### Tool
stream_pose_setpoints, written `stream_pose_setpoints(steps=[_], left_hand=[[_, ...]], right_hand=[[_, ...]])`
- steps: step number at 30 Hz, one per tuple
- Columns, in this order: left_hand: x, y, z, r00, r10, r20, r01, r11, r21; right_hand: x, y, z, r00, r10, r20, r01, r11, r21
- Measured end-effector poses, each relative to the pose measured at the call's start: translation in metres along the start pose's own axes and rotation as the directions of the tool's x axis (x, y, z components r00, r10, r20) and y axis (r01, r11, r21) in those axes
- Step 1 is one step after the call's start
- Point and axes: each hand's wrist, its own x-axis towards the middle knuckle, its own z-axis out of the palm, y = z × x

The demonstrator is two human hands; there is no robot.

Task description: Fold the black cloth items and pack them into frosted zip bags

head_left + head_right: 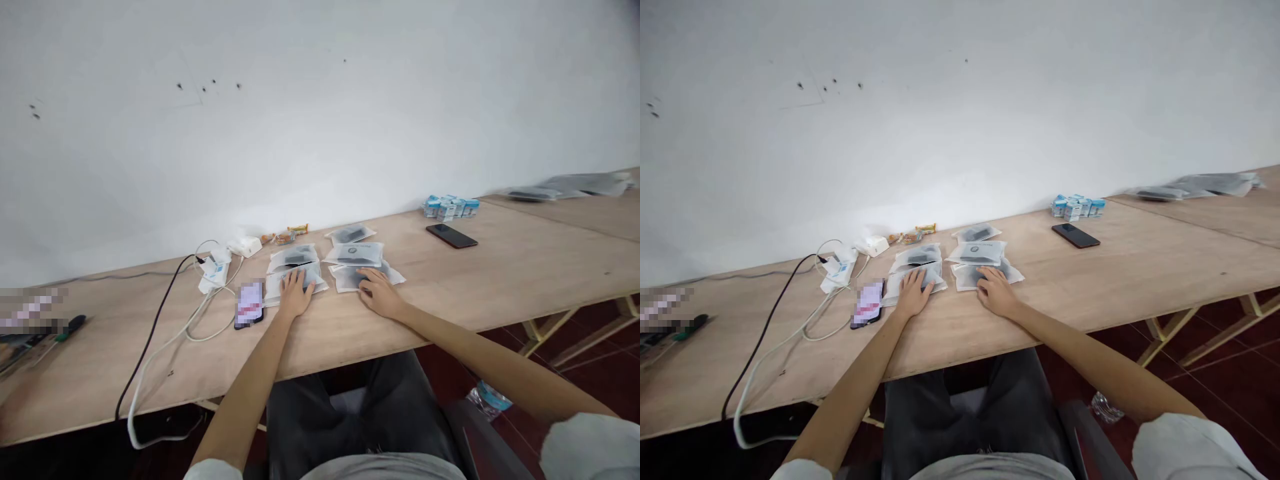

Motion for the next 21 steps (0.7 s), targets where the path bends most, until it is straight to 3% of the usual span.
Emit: stream_pose_setpoints(steps=[7,12,16,21], left_hand=[[0.000,0.000,0.001,1.000,0.000,-0.003,0.000,1.000,0.005],[-0.001,0.000,0.001,1.000,-0.007,0.006,0.007,1.000,-0.006],[0.000,-0.002,0.002,1.000,0.001,0.005,-0.001,1.000,-0.003],[-0.002,-0.002,0.003,1.000,0.015,-0.023,-0.015,1.000,0.001]], right_hand=[[-0.002,-0.005,0.001,1.000,-0.015,-0.010,0.016,0.999,0.046],[0.023,0.023,0.012,0.992,0.092,0.081,-0.091,0.996,-0.016],[0.040,0.043,0.019,0.976,0.208,0.059,-0.205,0.977,-0.062],[0.024,0.036,0.014,0.985,0.150,0.085,-0.145,0.988,-0.058]])
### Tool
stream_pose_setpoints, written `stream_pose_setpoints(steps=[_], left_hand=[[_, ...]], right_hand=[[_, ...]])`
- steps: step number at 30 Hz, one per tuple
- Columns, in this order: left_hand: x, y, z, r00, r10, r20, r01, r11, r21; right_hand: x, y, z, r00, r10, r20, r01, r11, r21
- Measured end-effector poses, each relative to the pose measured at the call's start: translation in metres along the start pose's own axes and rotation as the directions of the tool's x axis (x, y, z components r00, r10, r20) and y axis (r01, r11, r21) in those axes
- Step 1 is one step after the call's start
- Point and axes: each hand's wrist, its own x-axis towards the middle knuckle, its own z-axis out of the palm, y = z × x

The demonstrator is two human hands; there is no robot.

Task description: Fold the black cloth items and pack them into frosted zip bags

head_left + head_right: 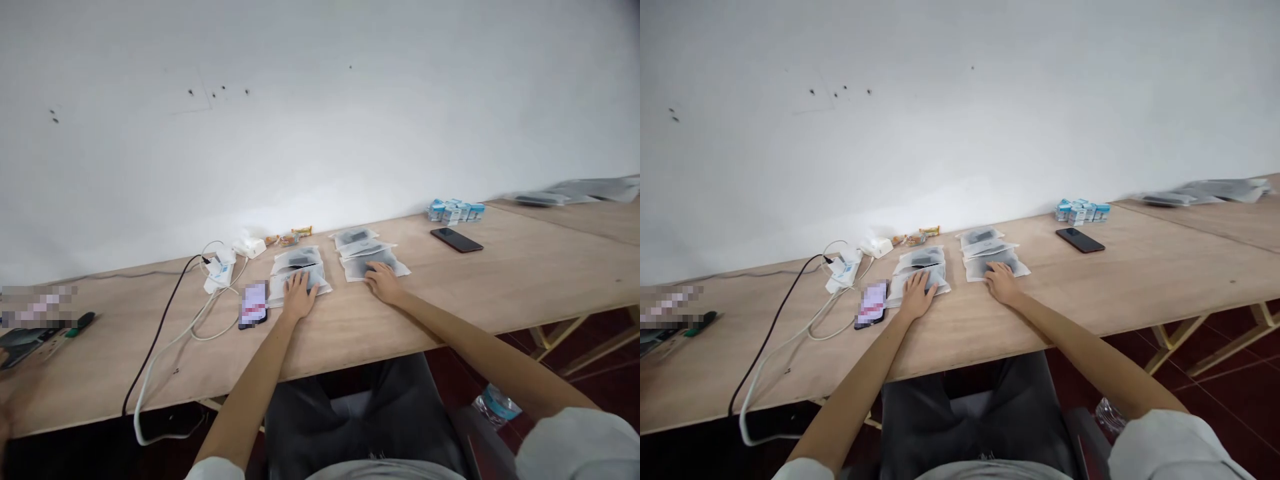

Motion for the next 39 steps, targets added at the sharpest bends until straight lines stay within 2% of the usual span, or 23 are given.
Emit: stream_pose_setpoints(steps=[3,6,8,11,14,16,20,24,27,30,33,39], left_hand=[[-0.004,0.004,-0.001,0.999,0.026,-0.032,-0.026,1.000,-0.004],[-0.013,0.019,-0.009,0.984,0.160,-0.078,-0.162,0.987,-0.020],[-0.021,0.036,-0.018,0.945,0.308,-0.111,-0.314,0.948,-0.047],[-0.033,0.065,-0.033,0.855,0.487,-0.177,-0.508,0.855,-0.106],[-0.037,0.086,-0.043,0.790,0.550,-0.270,-0.600,0.784,-0.159],[-0.036,0.089,-0.046,0.775,0.534,-0.337,-0.613,0.766,-0.195],[-0.028,0.077,-0.047,0.788,0.446,-0.424,-0.583,0.761,-0.284],[-0.025,0.064,-0.049,0.836,0.384,-0.392,-0.511,0.804,-0.304],[-0.025,0.071,-0.053,0.861,0.389,-0.326,-0.467,0.860,-0.208],[-0.024,0.090,-0.057,0.849,0.455,-0.269,-0.494,0.864,-0.097],[-0.021,0.104,-0.059,0.835,0.481,-0.268,-0.513,0.856,-0.061],[-0.014,0.098,-0.055,0.865,0.383,-0.324,-0.443,0.886,-0.135]], right_hand=[[-0.021,-0.010,-0.010,0.995,-0.099,-0.010,0.099,0.995,0.011],[-0.037,-0.019,-0.024,0.978,-0.201,-0.048,0.203,0.979,0.028],[-0.043,-0.026,-0.036,0.970,-0.231,-0.069,0.235,0.971,0.045],[-0.046,-0.037,-0.055,0.963,-0.246,-0.110,0.256,0.964,0.079],[-0.044,-0.047,-0.070,0.953,-0.268,-0.142,0.284,0.953,0.108],[-0.043,-0.048,-0.076,0.950,-0.274,-0.152,0.293,0.948,0.122],[-0.041,-0.030,-0.084,0.956,-0.244,-0.166,0.266,0.956,0.128],[-0.040,-0.004,-0.090,0.955,-0.210,-0.211,0.234,0.967,0.100],[-0.038,-0.001,-0.096,0.954,-0.208,-0.215,0.230,0.970,0.084],[-0.035,-0.011,-0.100,0.956,-0.215,-0.202,0.237,0.967,0.096],[-0.035,-0.018,-0.102,0.962,-0.191,-0.197,0.218,0.968,0.127],[-0.037,0.002,-0.099,0.956,-0.056,-0.286,0.129,0.961,0.243]])
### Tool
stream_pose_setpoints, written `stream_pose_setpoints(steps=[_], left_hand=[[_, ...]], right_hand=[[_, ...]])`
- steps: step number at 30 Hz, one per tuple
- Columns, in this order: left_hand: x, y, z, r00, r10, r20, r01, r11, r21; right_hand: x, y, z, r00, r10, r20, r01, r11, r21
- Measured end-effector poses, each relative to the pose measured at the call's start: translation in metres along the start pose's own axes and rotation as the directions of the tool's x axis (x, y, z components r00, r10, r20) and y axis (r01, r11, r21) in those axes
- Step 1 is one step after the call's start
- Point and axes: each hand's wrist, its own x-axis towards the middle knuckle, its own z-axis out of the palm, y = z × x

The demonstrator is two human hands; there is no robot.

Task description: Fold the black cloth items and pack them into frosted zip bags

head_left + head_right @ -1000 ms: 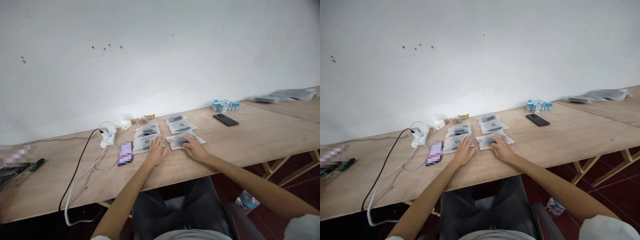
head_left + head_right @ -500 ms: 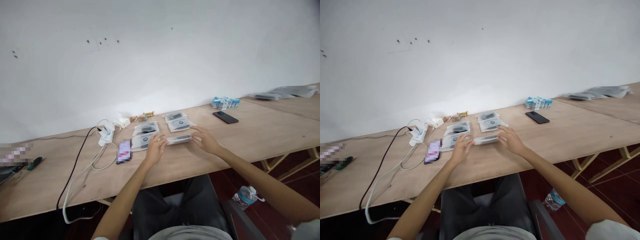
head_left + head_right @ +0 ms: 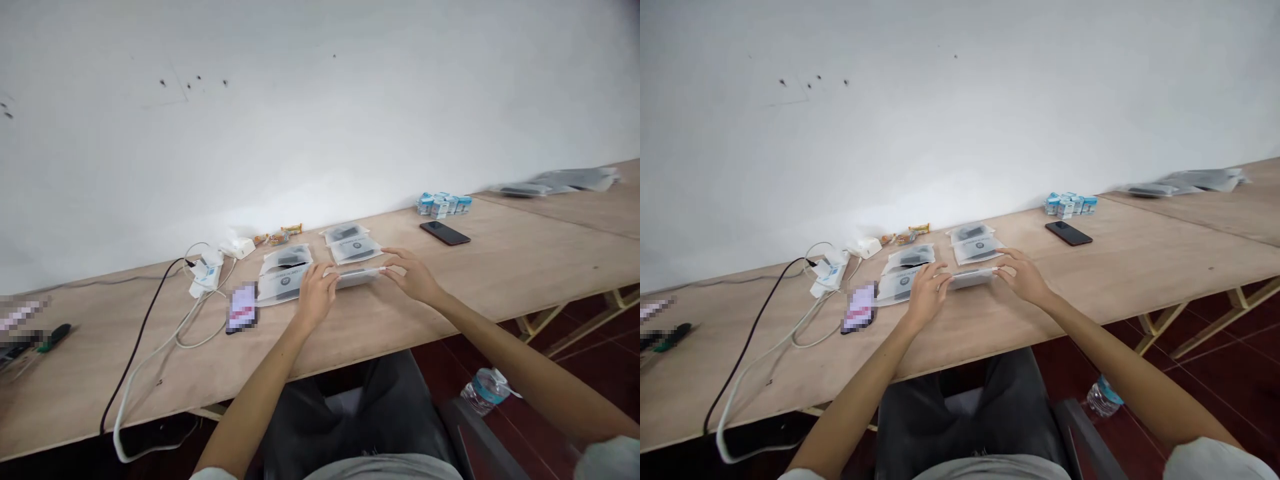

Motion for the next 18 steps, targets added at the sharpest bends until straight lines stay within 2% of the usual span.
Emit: stream_pose_setpoints(steps=[3,7,12,18], left_hand=[[0.002,-0.002,0.001,1.000,-0.026,0.003,0.026,0.999,-0.024],[0.011,0.012,0.004,0.999,-0.043,0.016,0.044,0.992,-0.121],[0.028,0.037,0.009,0.997,0.068,0.042,-0.055,0.967,-0.247],[0.039,0.045,0.016,0.986,0.158,0.049,-0.144,0.967,-0.211]], right_hand=[[0.000,0.005,-0.001,0.999,0.014,-0.030,-0.013,1.000,0.020],[0.007,-0.004,-0.001,0.999,0.023,-0.029,-0.023,1.000,0.022],[0.014,-0.017,0.000,1.000,0.007,-0.010,-0.006,0.998,0.059],[0.013,-0.017,0.001,0.999,0.011,0.034,-0.014,0.995,0.095]])
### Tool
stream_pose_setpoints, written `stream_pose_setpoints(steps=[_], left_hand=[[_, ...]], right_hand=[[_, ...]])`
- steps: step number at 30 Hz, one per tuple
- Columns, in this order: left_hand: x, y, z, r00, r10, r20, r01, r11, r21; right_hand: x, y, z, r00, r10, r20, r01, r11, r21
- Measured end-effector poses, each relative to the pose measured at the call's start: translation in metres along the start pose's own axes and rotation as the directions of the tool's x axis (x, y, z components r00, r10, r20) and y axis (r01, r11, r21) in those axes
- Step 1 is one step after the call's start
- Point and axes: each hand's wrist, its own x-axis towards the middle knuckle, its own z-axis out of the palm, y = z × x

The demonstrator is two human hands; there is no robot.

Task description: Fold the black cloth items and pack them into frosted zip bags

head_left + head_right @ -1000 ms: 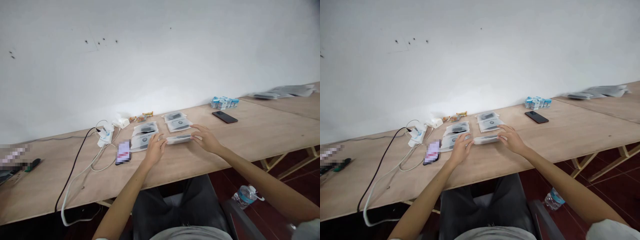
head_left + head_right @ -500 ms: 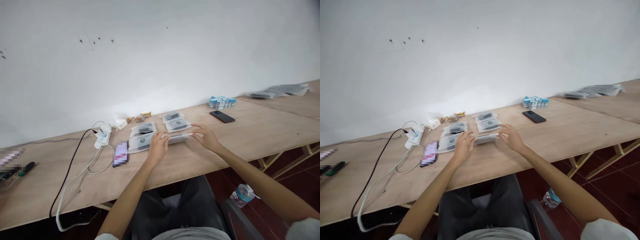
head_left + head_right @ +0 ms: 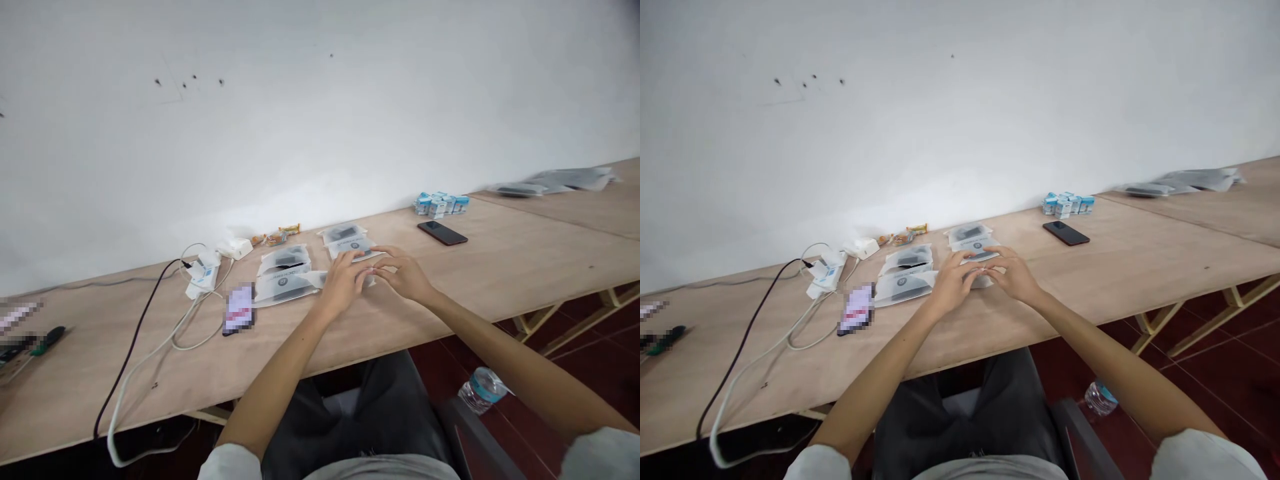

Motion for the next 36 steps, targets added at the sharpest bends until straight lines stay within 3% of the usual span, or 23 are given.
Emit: stream_pose_setpoints(steps=[6,11,14,18,22,25,28,32,36], left_hand=[[0.000,-0.011,-0.001,1.000,-0.015,-0.007,0.016,0.986,0.165],[-0.009,-0.039,-0.029,0.995,-0.095,-0.025,0.098,0.970,0.220],[-0.012,-0.054,-0.045,0.991,-0.129,-0.022,0.130,0.964,0.233],[-0.003,-0.064,-0.061,0.991,-0.127,-0.036,0.132,0.943,0.305],[0.005,-0.056,-0.077,0.993,-0.074,-0.093,0.108,0.889,0.446],[-0.009,-0.039,-0.076,0.999,0.002,0.051,-0.025,0.892,0.451],[-0.031,-0.028,-0.062,0.971,0.014,0.237,-0.092,0.942,0.324],[-0.045,-0.045,-0.040,0.949,-0.205,0.241,0.119,0.936,0.331],[-0.040,-0.074,-0.023,0.872,-0.431,0.232,0.320,0.860,0.397]], right_hand=[[0.004,-0.003,-0.011,0.997,-0.062,0.038,0.065,0.996,-0.058],[-0.004,0.019,-0.042,0.999,-0.016,-0.038,0.010,0.989,-0.146],[-0.010,0.037,-0.049,0.997,0.008,-0.081,-0.022,0.984,-0.176],[0.009,0.052,-0.033,0.991,0.024,-0.132,-0.050,0.980,-0.193],[0.046,0.061,-0.006,0.972,0.071,-0.222,-0.125,0.963,-0.238],[0.051,0.068,0.012,0.983,0.166,-0.081,-0.183,0.929,-0.322],[0.027,0.070,0.025,0.957,0.254,0.141,-0.181,0.901,-0.393],[-0.010,0.054,0.037,0.936,0.235,0.260,-0.136,0.927,-0.350],[-0.020,0.034,0.048,0.927,0.174,0.333,-0.085,0.960,-0.266]])
